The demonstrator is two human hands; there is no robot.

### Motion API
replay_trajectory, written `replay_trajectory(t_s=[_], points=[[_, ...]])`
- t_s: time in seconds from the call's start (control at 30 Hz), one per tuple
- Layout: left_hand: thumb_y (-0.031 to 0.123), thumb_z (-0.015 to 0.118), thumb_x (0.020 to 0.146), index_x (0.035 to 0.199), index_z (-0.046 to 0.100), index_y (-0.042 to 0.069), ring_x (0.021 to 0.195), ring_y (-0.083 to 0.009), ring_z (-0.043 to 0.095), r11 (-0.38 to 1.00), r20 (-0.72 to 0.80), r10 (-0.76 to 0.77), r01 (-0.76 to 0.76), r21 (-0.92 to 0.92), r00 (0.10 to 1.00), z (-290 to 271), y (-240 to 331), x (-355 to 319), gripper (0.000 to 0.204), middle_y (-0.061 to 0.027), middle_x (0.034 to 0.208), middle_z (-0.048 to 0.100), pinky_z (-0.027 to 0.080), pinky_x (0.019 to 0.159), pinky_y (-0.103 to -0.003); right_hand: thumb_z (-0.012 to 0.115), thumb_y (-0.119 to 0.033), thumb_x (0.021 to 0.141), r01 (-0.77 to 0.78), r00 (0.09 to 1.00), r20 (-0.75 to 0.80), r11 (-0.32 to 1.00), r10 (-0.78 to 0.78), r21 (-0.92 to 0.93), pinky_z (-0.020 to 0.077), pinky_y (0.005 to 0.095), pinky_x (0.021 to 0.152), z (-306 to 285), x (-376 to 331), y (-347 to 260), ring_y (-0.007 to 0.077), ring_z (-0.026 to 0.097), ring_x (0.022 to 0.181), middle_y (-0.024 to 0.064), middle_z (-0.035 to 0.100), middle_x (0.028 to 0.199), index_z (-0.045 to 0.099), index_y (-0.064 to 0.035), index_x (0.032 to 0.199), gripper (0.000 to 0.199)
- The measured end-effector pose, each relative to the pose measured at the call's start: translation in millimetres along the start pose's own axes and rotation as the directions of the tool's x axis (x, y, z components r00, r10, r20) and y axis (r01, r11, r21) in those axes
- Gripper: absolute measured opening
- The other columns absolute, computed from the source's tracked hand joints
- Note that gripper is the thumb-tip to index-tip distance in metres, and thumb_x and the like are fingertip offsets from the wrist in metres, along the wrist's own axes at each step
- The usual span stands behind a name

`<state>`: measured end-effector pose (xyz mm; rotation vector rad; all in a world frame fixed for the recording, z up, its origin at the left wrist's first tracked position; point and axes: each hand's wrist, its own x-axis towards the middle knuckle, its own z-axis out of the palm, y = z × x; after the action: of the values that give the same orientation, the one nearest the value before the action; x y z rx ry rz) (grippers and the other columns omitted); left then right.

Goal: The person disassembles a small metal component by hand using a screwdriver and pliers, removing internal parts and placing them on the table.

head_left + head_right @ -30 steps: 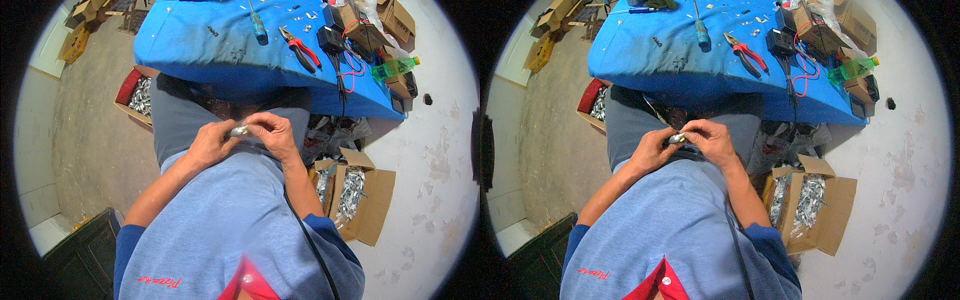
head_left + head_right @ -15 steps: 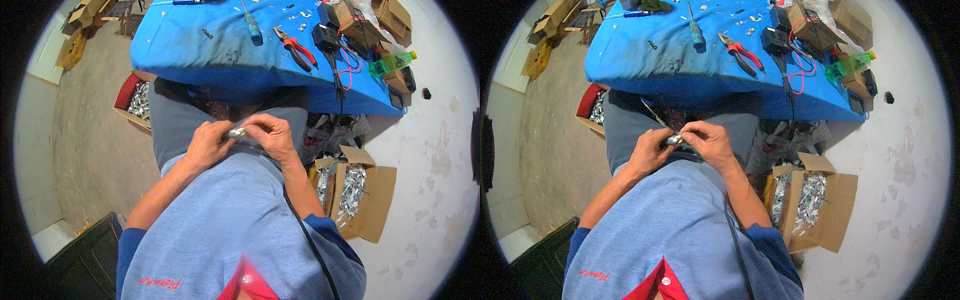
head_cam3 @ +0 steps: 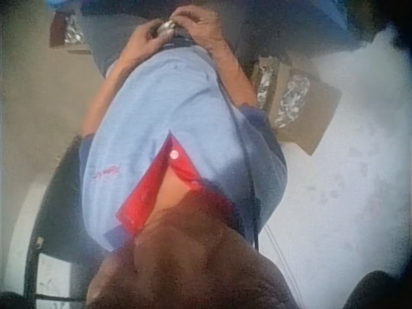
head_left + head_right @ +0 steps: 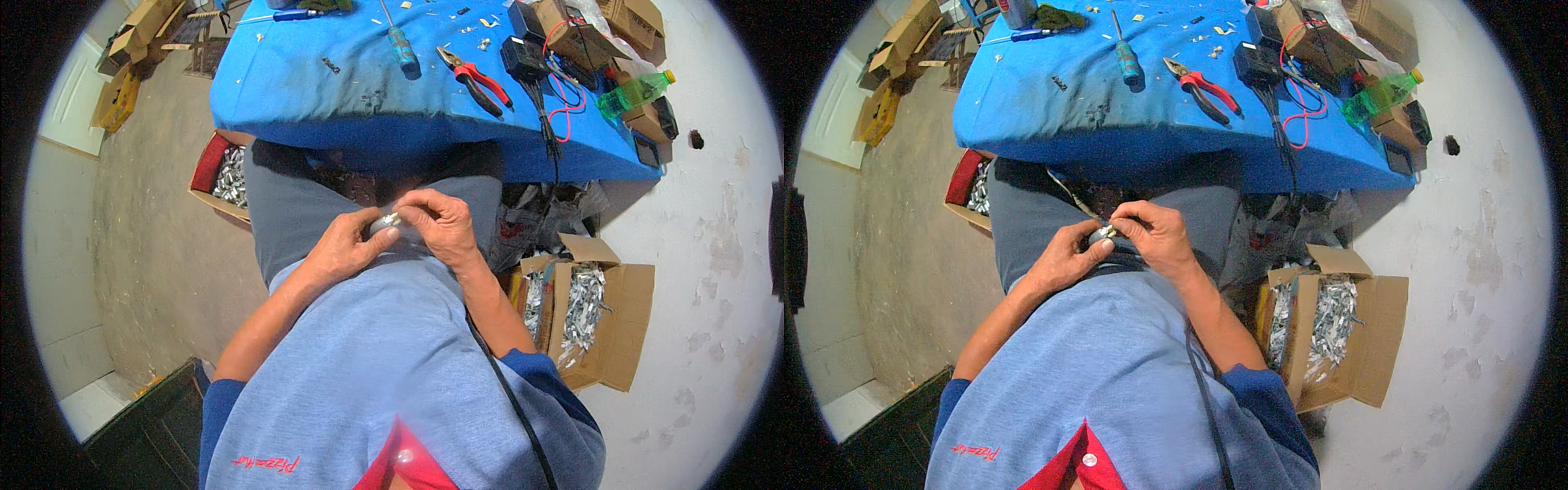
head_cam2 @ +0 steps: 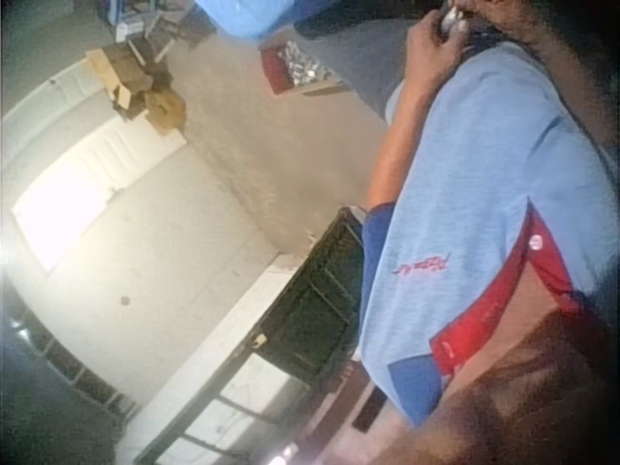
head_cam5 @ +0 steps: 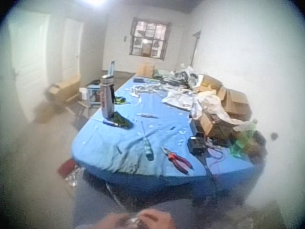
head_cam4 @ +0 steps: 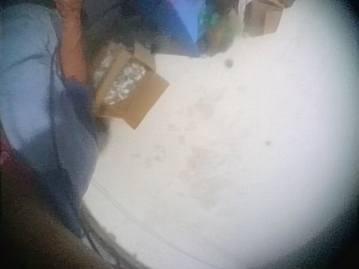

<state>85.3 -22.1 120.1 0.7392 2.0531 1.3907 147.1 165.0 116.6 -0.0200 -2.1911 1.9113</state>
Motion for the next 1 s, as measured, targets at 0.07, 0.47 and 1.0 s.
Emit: replay_trajectory(t_s=[0.07, 0.47, 1.0], points=[[0.037, 0.066, 0.090, 0.097, 0.064, -0.001, 0.063, -0.0249, 0.058, 1.000, 0.007, -0.002, 0.002, -0.018, 1.000, 0, 0, -1, 0.039, -0.0184, 0.071, 0.061, 0.046, 0.060, -0.040, 0.070, -0.009, 0.088, -0.004, 1.000, 0.021, 0.999, 0.005, -0.051, 0.0491, 0.0261, 0.065, -2, 0, -1, 0.0112, 0.063, 0.076, 0.0063, 0.069, 0.084, 0.069, -0.0010, 0.095, 0.011], [0.030, 0.059, 0.095, 0.098, 0.060, -0.002, 0.069, -0.0397, 0.061, 0.945, -0.042, 0.067, -0.050, 0.324, 0.997, 1, -1, 3, 0.032, -0.0242, 0.075, 0.060, 0.045, 0.060, -0.044, 0.069, -0.013, 0.089, -0.018, 0.998, 0.050, 0.983, 0.028, -0.183, 0.0493, 0.0275, 0.065, 2, 6, -10, 0.0107, 0.062, 0.074, 0.0062, 0.066, 0.081, 0.063, -0.0011, 0.093, 0.014], [0.030, 0.066, 0.092, 0.093, 0.063, -0.003, 0.063, -0.0232, 0.058, 0.972, -0.019, -0.018, 0.022, 0.233, 1.000, 2, -6, 2, 0.032, -0.0182, 0.073, 0.063, 0.045, 0.059, -0.037, 0.068, -0.009, 0.090, -0.369, 0.911, 0.286, 0.894, 0.295, 0.253, 0.0500, 0.0230, 0.070, -4, 6, 7, 0.0086, 0.061, 0.080, 0.0035, 0.064, 0.089, 0.061, -0.0002, 0.099, 0.015]])
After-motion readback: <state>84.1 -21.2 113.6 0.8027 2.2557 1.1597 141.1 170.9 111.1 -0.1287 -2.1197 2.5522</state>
